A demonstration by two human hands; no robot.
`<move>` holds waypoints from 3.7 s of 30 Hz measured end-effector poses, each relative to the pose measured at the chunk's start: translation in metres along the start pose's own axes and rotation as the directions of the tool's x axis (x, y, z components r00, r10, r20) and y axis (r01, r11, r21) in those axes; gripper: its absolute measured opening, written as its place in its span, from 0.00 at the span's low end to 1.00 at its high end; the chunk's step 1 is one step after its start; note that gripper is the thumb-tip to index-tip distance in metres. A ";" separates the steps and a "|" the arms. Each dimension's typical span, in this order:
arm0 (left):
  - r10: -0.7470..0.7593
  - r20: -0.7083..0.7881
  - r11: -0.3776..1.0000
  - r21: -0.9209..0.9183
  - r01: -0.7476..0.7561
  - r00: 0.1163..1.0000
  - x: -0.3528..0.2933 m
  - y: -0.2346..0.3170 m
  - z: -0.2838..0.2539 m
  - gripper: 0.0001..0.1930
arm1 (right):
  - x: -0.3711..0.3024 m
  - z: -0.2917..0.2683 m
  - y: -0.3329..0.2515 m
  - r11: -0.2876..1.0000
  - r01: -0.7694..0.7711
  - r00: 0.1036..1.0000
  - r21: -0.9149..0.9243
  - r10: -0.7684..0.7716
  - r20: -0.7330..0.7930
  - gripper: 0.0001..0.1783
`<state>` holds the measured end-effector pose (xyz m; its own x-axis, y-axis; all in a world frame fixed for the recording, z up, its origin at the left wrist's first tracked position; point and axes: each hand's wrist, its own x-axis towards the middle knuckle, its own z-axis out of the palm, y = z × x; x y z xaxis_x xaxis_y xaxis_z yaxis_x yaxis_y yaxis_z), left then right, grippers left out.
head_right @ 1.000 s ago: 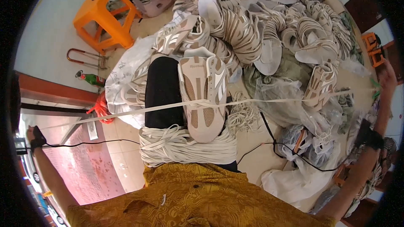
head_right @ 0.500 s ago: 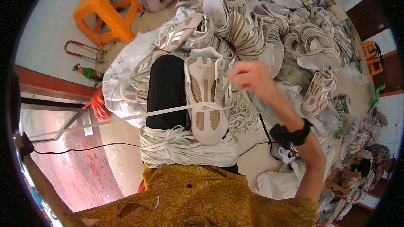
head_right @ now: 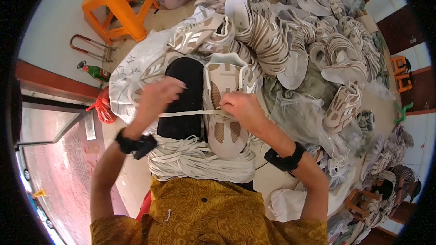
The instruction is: Lacing a series of beige sneakers while sitting in a workspace.
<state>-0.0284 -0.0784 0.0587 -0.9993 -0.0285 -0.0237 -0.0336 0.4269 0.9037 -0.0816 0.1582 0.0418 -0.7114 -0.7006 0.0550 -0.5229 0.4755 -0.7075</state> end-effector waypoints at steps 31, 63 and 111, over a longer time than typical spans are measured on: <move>0.526 0.025 0.723 0.513 -0.462 0.850 -0.027 -0.023 0.084 0.16 | 0.009 0.022 -0.006 0.907 -0.331 0.941 0.261 0.297 0.162 0.07; 0.493 0.450 0.460 0.592 -0.662 0.745 0.016 0.005 0.066 0.02 | -0.035 0.015 0.033 0.920 -0.006 0.890 0.392 0.184 -0.418 0.04; 0.047 0.497 0.701 0.601 -0.383 0.866 0.045 0.038 0.120 0.06 | -0.036 0.000 0.041 0.939 -0.074 0.959 0.337 0.159 -0.233 0.19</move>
<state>-0.0765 0.0454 0.0405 -0.8751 0.4446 -0.1910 0.3495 0.8538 0.3858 -0.0775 0.2027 0.0107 -0.8752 -0.4723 0.1044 -0.2800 0.3188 -0.9055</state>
